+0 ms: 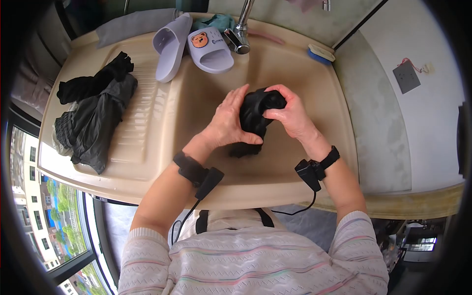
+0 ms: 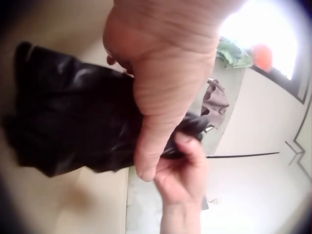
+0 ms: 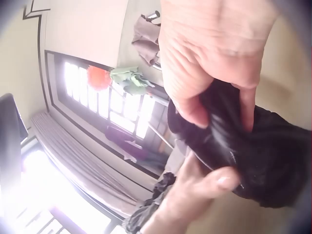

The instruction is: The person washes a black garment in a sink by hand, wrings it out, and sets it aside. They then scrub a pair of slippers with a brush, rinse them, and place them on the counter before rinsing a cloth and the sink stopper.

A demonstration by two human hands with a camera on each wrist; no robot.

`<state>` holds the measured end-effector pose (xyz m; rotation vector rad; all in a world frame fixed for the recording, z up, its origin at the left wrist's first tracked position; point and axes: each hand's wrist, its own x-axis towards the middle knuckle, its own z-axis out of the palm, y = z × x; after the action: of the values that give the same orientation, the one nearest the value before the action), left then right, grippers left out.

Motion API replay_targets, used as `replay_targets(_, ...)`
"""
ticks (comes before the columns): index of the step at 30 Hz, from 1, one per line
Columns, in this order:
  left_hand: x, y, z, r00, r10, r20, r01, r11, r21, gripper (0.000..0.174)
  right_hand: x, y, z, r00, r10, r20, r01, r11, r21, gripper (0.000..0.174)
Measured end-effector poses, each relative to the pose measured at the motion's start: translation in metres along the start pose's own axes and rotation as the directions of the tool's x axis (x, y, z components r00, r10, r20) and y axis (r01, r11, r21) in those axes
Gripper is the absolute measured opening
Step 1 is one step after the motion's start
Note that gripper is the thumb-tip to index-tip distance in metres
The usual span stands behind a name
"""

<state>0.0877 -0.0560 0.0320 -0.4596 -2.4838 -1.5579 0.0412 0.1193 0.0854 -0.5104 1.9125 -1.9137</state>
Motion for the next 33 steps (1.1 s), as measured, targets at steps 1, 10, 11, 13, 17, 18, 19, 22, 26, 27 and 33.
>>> replay_targets(1,0.001,0.002,0.005,0.999,0.033,0.031,-0.033,0.999,0.025,0.116,-0.001,-0.004,0.005,1.000,-0.001,-0.007,0.001,1.000,0.001,0.039)
replay_targets(10,0.003,-0.004,0.009,0.973,-0.230,-0.020,0.190,0.848,-0.495,0.044,0.003,-0.017,0.026,0.993,0.000,0.118,-0.013,0.994,0.111,0.073)
replay_targets(11,0.004,-0.003,0.006,0.974,-0.226,-0.021,0.186,0.849,-0.494,0.044,0.006,-0.020,0.014,0.977,-0.011,0.211,0.021,0.999,-0.045,0.082)
replay_targets(13,0.005,-0.003,0.001,0.978,-0.189,0.086,0.199,0.736,-0.647,0.044,0.009,-0.026,-0.018,0.946,-0.012,0.325,0.074,0.981,-0.182,0.097)
replay_targets(17,0.006,0.025,-0.013,0.932,-0.212,0.294,0.362,0.590,-0.722,0.058,0.006,-0.021,-0.030,0.976,0.074,0.205,0.024,0.897,-0.441,0.107)
replay_targets(18,0.004,0.028,-0.010,0.924,-0.187,0.333,0.380,0.542,-0.749,0.054,0.008,-0.019,-0.015,0.944,-0.049,0.326,0.170,0.920,-0.354,0.105)
replay_targets(19,0.000,0.031,-0.009,0.914,-0.164,0.371,0.402,0.491,-0.773,0.049,0.009,-0.018,0.001,0.884,-0.174,0.433,0.302,0.921,-0.246,0.104)
replay_targets(22,-0.010,0.022,-0.009,0.860,-0.252,0.444,0.510,0.430,-0.745,0.049,0.008,-0.025,0.029,0.895,-0.180,0.408,0.289,0.931,-0.224,0.076)
replay_targets(26,0.000,0.016,0.006,0.868,-0.367,0.333,0.491,0.544,-0.680,0.045,0.016,-0.005,0.044,0.960,-0.215,0.180,0.269,0.888,-0.373,0.039)
replay_targets(27,0.001,0.018,0.006,0.897,-0.380,0.225,0.431,0.643,-0.633,0.044,0.018,0.001,0.048,0.965,-0.256,0.060,0.253,0.844,-0.474,0.037)
replay_targets(33,0.002,-0.010,0.013,0.879,-0.476,0.005,0.445,0.818,-0.365,0.044,0.025,0.028,0.052,0.972,-0.211,-0.105,0.114,0.812,-0.573,0.049)
